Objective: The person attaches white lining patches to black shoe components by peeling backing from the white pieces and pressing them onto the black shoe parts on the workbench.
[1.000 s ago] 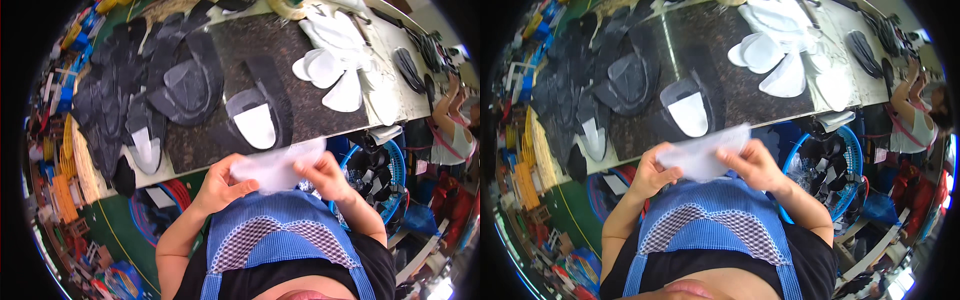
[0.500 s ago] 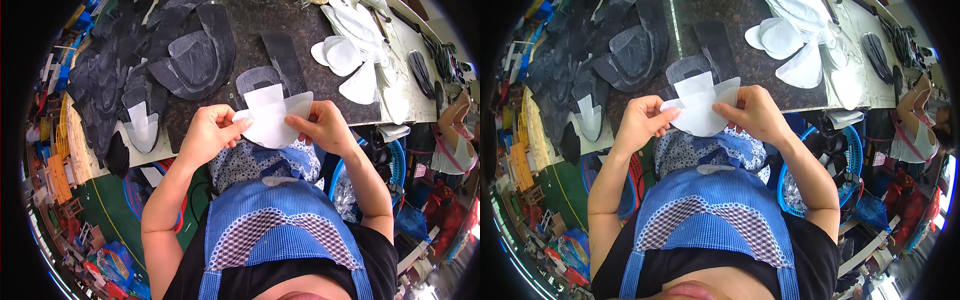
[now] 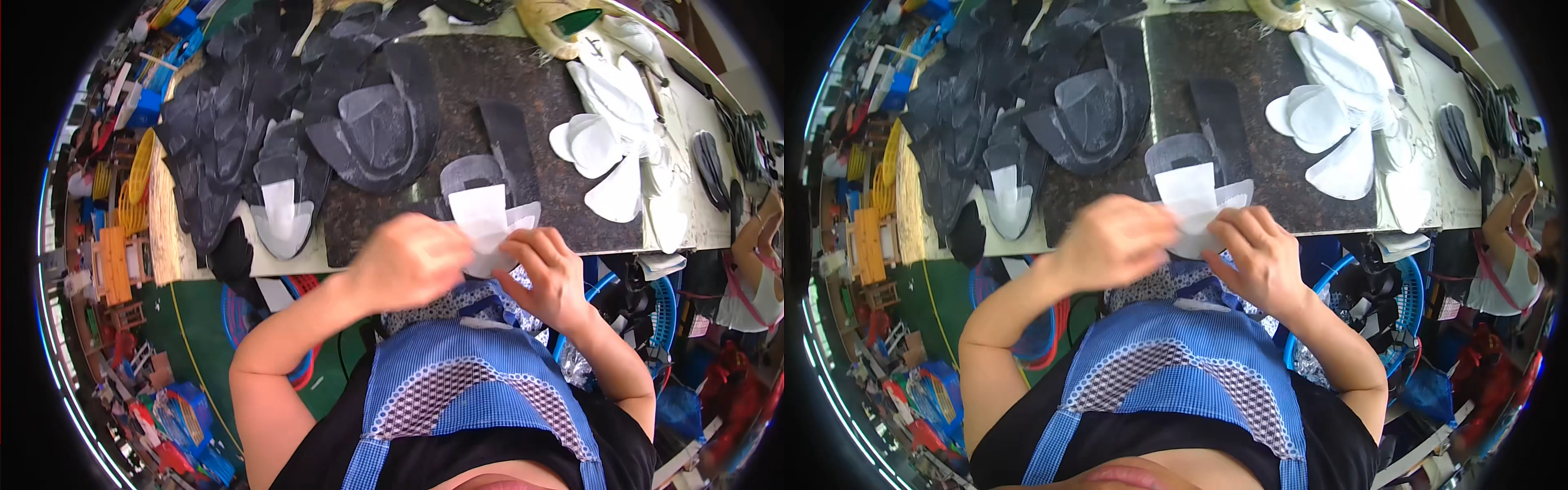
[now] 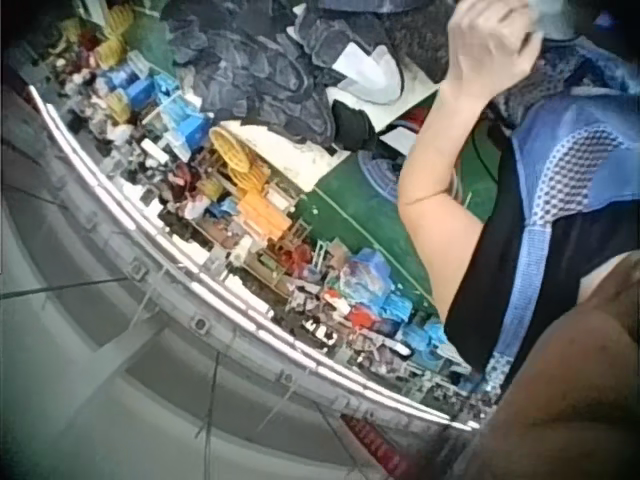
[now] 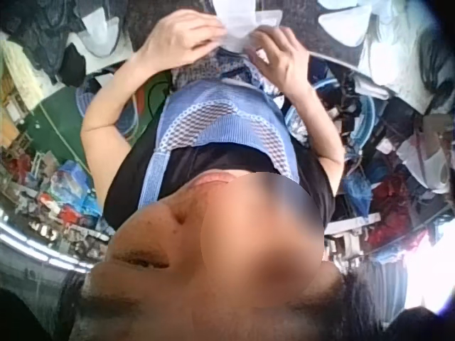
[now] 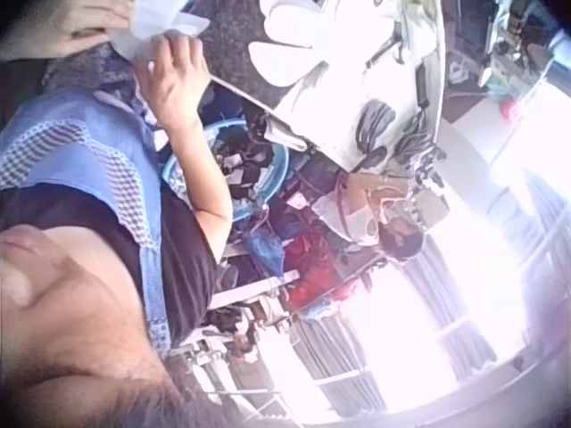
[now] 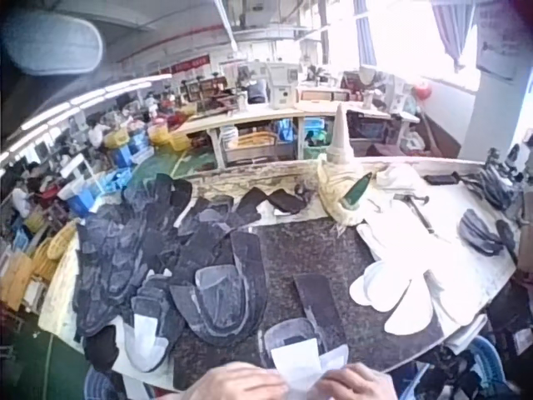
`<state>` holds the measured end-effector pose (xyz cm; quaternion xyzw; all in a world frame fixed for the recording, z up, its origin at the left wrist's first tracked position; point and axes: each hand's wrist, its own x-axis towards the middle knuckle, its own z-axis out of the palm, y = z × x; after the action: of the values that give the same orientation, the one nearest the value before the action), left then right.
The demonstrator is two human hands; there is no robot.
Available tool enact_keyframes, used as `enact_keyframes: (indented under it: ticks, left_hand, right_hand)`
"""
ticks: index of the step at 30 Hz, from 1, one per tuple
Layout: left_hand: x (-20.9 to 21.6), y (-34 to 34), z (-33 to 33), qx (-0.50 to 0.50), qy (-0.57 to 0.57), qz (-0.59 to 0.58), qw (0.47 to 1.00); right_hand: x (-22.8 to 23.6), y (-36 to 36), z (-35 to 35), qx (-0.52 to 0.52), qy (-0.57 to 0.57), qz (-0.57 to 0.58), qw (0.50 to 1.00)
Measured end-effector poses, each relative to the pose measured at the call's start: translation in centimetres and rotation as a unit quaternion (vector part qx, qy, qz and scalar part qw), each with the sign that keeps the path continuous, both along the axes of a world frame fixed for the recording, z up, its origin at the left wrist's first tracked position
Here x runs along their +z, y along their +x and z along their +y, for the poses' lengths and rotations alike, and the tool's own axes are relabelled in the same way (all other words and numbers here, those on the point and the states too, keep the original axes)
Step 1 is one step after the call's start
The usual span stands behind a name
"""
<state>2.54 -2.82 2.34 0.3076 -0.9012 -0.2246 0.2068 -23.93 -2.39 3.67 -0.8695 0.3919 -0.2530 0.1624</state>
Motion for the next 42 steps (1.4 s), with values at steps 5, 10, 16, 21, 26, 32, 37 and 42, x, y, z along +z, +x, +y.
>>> enact_keyframes:
  ticks: [5,10,16,21,26,32,37,42]
  left_hand:
    - [1.3,7.4,-5.8,0.197,-0.008,-0.082,0.977]
    - [1.9,6.4,-6.7,0.363,-0.053,0.047,0.929]
    - [5.5,-1.4,-3.8,0.148,-0.295,0.119,0.936]
    - [-0.7,-5.7,1.8,0.029,-0.118,-0.007,0.993]
    - [1.1,-5.5,0.2,0.049,0.008,0.033,0.998]
    - [5.8,-10.2,-4.9,0.029,0.127,0.096,0.987]
    - [4.5,-20.3,-14.7,-0.079,-0.2,0.066,0.974]
    - [-0.5,-22.1,-21.2,-0.064,-0.185,-0.016,0.981]
  right_hand:
    - [-0.6,-2.0,-1.0,0.025,0.093,-0.096,0.991]
    - [0.2,-6.1,-5.5,-0.179,0.174,-0.204,0.947]
    - [-3.0,-7.1,-10.6,-0.284,-0.128,0.03,0.95]
    - [-4.0,-7.0,-10.4,-0.279,-0.18,0.007,0.943]
    - [0.0,-9.2,-11.4,-0.375,-0.037,-0.267,0.887]
    - [1.2,-13.8,-9.7,-0.369,0.03,-0.509,0.777]
    - [-2.6,-14.4,-10.5,-0.374,0.089,-0.55,0.742]
    - [-1.5,-17.7,-8.6,-0.365,-0.006,-0.676,0.64]
